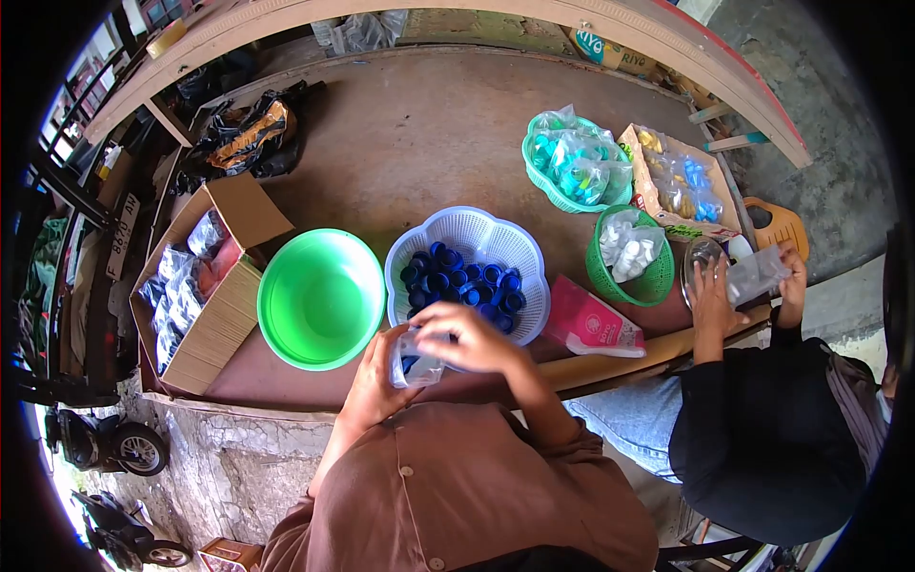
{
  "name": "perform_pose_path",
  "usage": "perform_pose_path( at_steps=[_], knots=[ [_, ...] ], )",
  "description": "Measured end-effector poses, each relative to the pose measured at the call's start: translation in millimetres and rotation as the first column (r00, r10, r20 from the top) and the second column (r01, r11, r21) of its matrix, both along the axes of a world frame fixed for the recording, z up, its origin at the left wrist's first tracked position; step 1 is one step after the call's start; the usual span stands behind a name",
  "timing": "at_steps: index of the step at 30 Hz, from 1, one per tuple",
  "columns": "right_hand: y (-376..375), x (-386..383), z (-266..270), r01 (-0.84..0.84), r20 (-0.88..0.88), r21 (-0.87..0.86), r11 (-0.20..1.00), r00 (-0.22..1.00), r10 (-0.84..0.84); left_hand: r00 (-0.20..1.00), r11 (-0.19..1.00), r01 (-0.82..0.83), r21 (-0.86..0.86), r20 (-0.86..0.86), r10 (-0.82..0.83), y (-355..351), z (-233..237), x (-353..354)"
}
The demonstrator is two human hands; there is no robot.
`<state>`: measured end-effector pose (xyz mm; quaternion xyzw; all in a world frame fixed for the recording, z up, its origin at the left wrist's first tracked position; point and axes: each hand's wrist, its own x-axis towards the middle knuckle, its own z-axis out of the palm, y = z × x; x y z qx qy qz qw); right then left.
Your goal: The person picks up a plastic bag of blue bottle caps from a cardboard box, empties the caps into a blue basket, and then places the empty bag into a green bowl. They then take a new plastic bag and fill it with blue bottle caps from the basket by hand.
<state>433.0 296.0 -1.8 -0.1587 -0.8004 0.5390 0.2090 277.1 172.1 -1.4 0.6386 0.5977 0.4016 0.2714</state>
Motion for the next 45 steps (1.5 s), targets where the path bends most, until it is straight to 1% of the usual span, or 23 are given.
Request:
perform_pose_path(
  at_steps=[1, 2, 4, 5, 11, 18, 20, 21, 22, 24, 25, 27, 30, 32, 33, 34, 35, 36, 38, 41, 43, 44, 45],
  knots=[
    [18, 5, -13, 0.111, -0.144, 0.047, 0.993, 0.984, -0.104, 1.0, 0.999, -0.028, -0.034, 0.012, 0.029, -1, 2, 0],
    [33, 10, -23, 0.344, 0.008, -0.092, 0.935, 0.939, -0.344, 0.998, 0.996, -0.055, -0.067, 0.024, 0.057, -3, 3, 1],
    [62, 25, -51, 0.529, 0.147, 0.508, 0.679, 0.724, -0.674, 0.998, 0.996, -0.054, -0.073, 0.023, 0.055, -2, 4, 1],
    [71, 29, -65, 0.55, 0.188, 0.567, 0.613, 0.638, -0.747, 0.998, 0.995, -0.051, -0.082, 0.02, 0.053, -2, 5, 0],
    [79, 28, -84, 0.367, 0.407, 0.658, 0.658, 0.562, -0.72, 0.998, 0.997, -0.057, -0.048, 0.014, 0.058, -2, 3, -1],
    [90, 43, -105, 0.455, 0.279, 0.594, 0.663, 0.657, -0.7, 0.996, 0.993, -0.08, -0.083, 0.025, 0.082, -3, 5, -2],
    [88, 45, -101, 0.72, 0.167, 0.062, 0.691, 0.675, -0.719, 0.997, 0.994, -0.076, -0.08, 0.012, 0.077, -3, 3, -2],
    [81, 45, -79, 0.648, 0.239, -0.527, 0.55, 0.734, -0.636, 0.997, 0.994, -0.075, -0.077, 0.011, 0.076, -2, 3, -2],
    [77, 46, -70, 0.648, 0.238, -0.527, 0.55, 0.734, -0.637, 0.997, 0.995, -0.072, -0.069, 0.005, 0.072, -2, 3, -2],
    [68, 47, -59, 0.294, 0.028, -0.885, 0.359, 0.806, -0.591, 0.998, 0.996, -0.064, -0.062, -0.003, 0.064, -2, 4, -2],
    [65, 47, -55, 0.295, 0.028, -0.886, 0.357, 0.803, -0.595, 0.998, 0.996, -0.066, -0.063, -0.003, 0.066, -2, 5, -1],
    [58, 46, -49, 0.036, -0.136, -0.961, 0.275, 0.803, -0.581, 0.998, 0.996, -0.062, -0.066, -0.003, 0.062, -2, 6, -1],
    [38, 35, -38, 0.016, -0.197, -0.938, 0.348, 0.8, -0.567, 0.998, 0.997, -0.057, -0.051, -0.017, 0.057, -1, 2, -2],
    [15, 24, -20, 0.179, -0.156, -0.71, 0.681, 0.903, -0.4, 0.997, 0.997, -0.079, -0.024, -0.023, 0.078, -1, 0, -1],
    [1, 11, -4, 0.298, -0.139, -0.271, 0.915, 0.929, -0.343, 0.997, 0.997, -0.073, -0.029, -0.023, 0.073, -1, -1, -1],
    [-15, 4, 10, 0.276, -0.066, -0.205, 0.939, 0.953, -0.294, 0.997, 0.997, -0.077, -0.03, -0.032, 0.076, -1, -1, -1],
    [-25, -5, 12, 0.238, -0.154, 0.097, 0.966, 0.963, -0.221, 0.996, 0.996, -0.08, -0.032, -0.041, 0.079, -1, -1, 0],
    [-34, -10, 9, 0.188, -0.037, 0.316, 0.93, 0.982, -0.186, 0.997, 0.997, -0.075, -0.033, -0.04, 0.073, -1, -2, 1],
    [-35, -14, 5, 0.185, -0.063, 0.464, 0.866, 0.982, -0.176, 0.997, 0.996, -0.08, -0.03, -0.023, 0.08, -1, -3, 0],
    [-8, -4, 8, 0.333, -0.152, 0.195, 0.923, 0.94, -0.306, 0.996, 0.996, -0.087, -0.021, -0.034, 0.086, -2, 0, -1],
    [23, 12, -17, 0.574, -0.089, 0.366, 0.733, 0.805, -0.586, 0.995, 0.994, -0.103, -0.035, -0.016, 0.103, -3, 1, -1],
    [40, 25, -40, 0.586, 0.001, 0.562, 0.583, 0.705, -0.709, 0.995, 0.994, -0.101, -0.034, -0.023, 0.1, -3, 0, -1],
    [48, 35, -34, 0.394, 0.132, 0.815, 0.425, 0.589, -0.798, 0.995, 0.995, -0.099, -0.034, -0.029, 0.098, -3, 0, -1]
  ],
)
